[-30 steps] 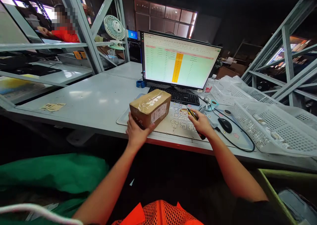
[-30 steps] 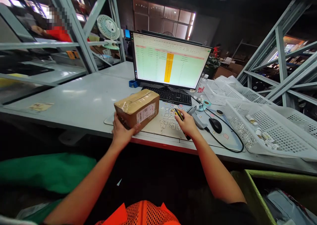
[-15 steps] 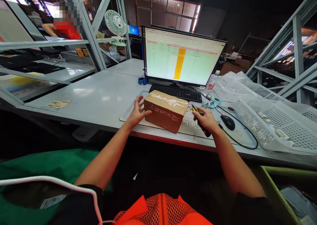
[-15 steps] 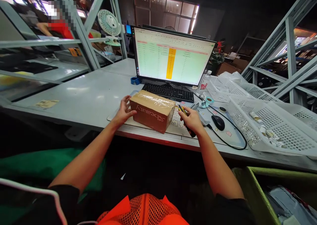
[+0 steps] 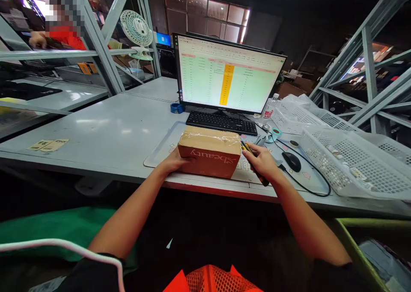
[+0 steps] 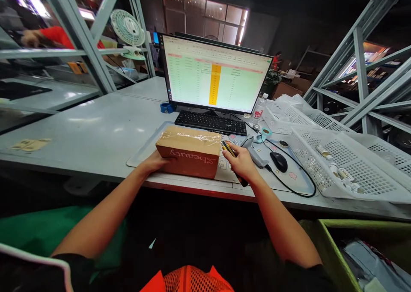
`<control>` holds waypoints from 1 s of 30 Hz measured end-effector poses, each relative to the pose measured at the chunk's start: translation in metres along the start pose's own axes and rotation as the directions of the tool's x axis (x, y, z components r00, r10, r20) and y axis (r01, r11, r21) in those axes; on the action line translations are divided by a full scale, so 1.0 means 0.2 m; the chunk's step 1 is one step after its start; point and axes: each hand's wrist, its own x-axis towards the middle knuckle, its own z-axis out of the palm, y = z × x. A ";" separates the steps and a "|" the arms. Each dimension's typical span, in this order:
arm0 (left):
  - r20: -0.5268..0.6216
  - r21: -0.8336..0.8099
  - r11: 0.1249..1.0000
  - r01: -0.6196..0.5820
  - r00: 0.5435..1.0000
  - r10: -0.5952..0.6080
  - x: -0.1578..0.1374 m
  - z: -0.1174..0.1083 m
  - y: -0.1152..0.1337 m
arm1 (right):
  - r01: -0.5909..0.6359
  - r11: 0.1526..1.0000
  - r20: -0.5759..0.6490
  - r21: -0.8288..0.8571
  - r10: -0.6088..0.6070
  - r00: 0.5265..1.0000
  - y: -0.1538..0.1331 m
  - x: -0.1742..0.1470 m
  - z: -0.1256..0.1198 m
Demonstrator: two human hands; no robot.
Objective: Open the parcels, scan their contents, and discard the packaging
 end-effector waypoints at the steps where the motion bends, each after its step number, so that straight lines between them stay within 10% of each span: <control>1: -0.007 0.016 1.000 -0.004 1.000 0.004 0.00 0.01 0.00 | -0.010 1.000 -0.014 0.009 0.010 1.000 0.00 -0.03 0.02; 7: 0.026 0.028 0.998 -0.053 0.998 0.052 -0.01 0.02 0.02 | 0.095 0.973 -0.054 -0.211 -0.108 0.993 0.06 -0.13 -0.12; 12: 0.074 0.018 0.992 -0.123 0.990 0.121 0.00 -0.01 0.03 | 0.347 0.660 0.087 -0.666 -0.394 0.915 -0.18 0.17 -0.27; 17: 0.117 0.034 0.991 -0.132 0.985 0.128 0.00 -0.03 0.02 | 0.553 0.375 0.491 -0.744 -0.254 0.833 -0.66 0.48 0.18; 22: 0.133 -0.001 0.993 -0.116 0.984 0.115 -0.01 -0.03 -0.01 | 0.657 0.307 0.632 -0.688 -0.191 0.751 -0.81 0.57 0.45; 30: 0.136 -0.063 0.995 -0.073 0.987 0.081 0.00 -0.03 -0.02 | 0.607 0.315 0.651 -0.729 0.048 0.757 -0.65 0.47 -0.03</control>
